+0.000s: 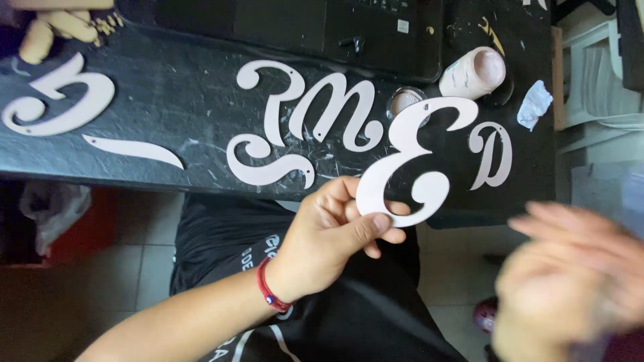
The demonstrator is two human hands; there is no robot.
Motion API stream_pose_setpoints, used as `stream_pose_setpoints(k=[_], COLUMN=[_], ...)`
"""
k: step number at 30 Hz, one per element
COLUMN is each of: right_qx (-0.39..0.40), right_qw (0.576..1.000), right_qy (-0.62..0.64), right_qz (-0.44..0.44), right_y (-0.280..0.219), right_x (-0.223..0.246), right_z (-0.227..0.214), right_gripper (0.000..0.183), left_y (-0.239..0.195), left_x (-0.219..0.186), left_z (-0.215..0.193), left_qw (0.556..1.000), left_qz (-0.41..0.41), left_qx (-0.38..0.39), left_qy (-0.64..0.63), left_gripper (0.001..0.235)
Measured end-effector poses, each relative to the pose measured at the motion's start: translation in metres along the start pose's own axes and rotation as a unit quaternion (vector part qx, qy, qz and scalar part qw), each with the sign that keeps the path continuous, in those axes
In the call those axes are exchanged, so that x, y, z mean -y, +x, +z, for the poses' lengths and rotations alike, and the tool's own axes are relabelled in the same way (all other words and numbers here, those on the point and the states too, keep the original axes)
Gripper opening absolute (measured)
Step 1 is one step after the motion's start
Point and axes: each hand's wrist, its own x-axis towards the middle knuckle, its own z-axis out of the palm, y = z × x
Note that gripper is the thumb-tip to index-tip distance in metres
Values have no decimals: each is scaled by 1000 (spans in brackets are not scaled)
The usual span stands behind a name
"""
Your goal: A person is painting a wooden letter 'E' with white paint at a desk, using a paintbrush and rotating the letter to reach all sides.
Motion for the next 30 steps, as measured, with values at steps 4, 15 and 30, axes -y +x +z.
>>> stream_pose_setpoints(k=[4, 15, 30], right_qx=[171, 256, 492], right_qw=[972, 925, 836], right_qy=[162, 248, 163], right_qz=[6, 130, 180], right_y=[-8, 17, 49], right_x=[62, 70, 79], right_z=[49, 61, 51], right_gripper=[24, 29, 33], left_y=[0, -7, 10], left_x=[5, -24, -46], left_z=[5, -13, -34], left_qw=[999, 979, 943], left_qz=[12, 102, 94], left_qx=[17, 109, 231], left_qy=[-50, 142, 221], left_gripper=[18, 36, 25])
